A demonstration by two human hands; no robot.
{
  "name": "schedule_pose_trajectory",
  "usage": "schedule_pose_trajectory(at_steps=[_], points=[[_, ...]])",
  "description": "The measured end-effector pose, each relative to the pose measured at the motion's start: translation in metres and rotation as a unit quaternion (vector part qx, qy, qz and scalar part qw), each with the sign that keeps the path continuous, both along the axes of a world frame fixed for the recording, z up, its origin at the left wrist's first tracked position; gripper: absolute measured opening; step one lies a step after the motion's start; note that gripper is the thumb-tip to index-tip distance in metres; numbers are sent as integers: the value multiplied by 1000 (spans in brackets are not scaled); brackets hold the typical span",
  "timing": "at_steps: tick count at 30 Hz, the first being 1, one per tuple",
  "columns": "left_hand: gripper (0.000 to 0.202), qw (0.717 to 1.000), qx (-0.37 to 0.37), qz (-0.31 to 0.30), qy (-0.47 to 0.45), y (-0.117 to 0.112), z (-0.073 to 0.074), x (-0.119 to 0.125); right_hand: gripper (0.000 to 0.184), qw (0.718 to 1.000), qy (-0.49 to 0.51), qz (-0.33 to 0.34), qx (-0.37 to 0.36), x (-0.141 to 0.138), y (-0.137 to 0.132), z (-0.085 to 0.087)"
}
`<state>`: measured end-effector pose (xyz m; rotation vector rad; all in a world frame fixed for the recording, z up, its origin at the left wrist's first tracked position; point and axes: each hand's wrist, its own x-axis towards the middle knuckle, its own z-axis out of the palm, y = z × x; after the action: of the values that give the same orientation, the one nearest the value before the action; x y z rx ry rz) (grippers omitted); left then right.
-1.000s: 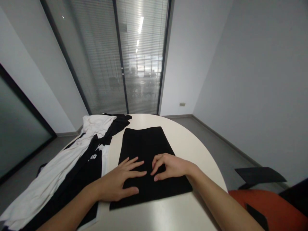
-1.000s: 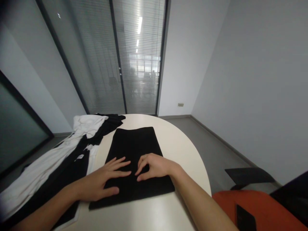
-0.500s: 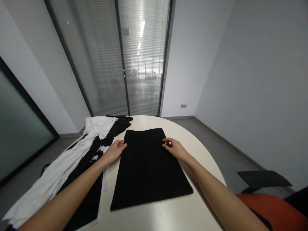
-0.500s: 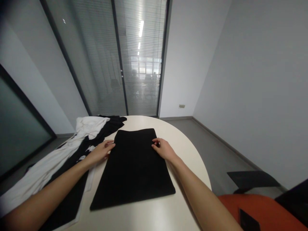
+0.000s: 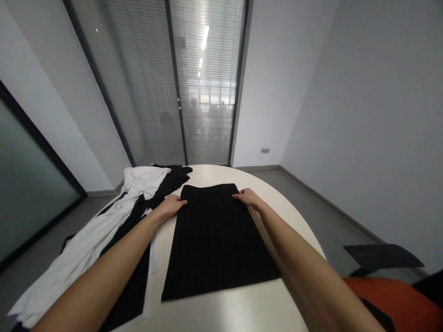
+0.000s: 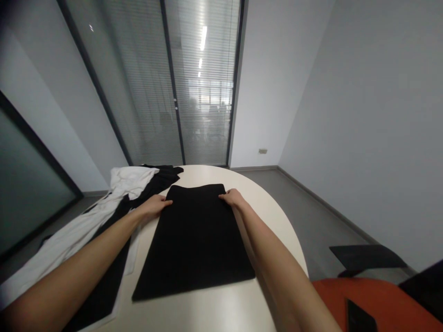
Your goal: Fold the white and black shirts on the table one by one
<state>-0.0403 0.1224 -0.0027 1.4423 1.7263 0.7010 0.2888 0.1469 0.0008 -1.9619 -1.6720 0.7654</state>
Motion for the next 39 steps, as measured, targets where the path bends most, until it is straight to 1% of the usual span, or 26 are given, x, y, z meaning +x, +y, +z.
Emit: schedule_pose_trajectory(at_steps=[4,7,11,14,16,18,20,22,23,25,27,28,30,31,33,35,36,38,39], points=[[26,1000,15,5,-22,2,13,2,24,998,64,-10,11,4,-1,8],[23,998,12,11,-61,0,24,5,25,992,120,-22,5,7,-3,18],[20,991,1,23,-135,-3,39,15,29,976,216,-23,-10,5,-6,32],[19,981,31,34,-191,-2,50,24,33,961,277,-15,14,3,-5,42],[15,972,69,40,-222,0,58,29,34,943,326,-6,61,2,-3,48],[10,956,129,36,-262,3,67,32,37,914,380,17,141,2,-1,56],[7,929,206,20,-308,6,77,33,42,879,413,51,233,2,0,65],[10,898,285,-1,-336,7,86,33,44,856,410,78,305,3,-2,76],[14,888,318,-9,-334,6,90,32,44,851,399,83,332,4,-5,82],[26,875,368,-20,-313,1,94,29,43,853,361,80,368,7,-14,91],[39,880,378,-40,-284,-7,95,24,39,869,317,75,372,12,-25,95],[44,890,364,-59,-267,-13,93,20,38,880,300,80,360,15,-32,96],[51,917,305,-120,-227,-27,89,11,39,899,291,117,306,22,-46,95],[51,929,266,-155,-205,-34,87,6,43,905,298,146,266,25,-53,94],[49,943,190,-209,-174,-51,84,-4,52,907,315,221,170,31,-68,91],[41,946,129,-256,-153,-68,85,-14,55,895,319,309,45,35,-81,91],[35,943,99,-285,-140,-76,86,-18,52,883,310,352,-22,36,-87,91],[24,929,23,-355,-104,-93,86,-23,44,852,277,422,-139,36,-100,91],[21,917,-27,-388,-84,-100,86,-24,41,838,255,446,-183,35,-105,91]])
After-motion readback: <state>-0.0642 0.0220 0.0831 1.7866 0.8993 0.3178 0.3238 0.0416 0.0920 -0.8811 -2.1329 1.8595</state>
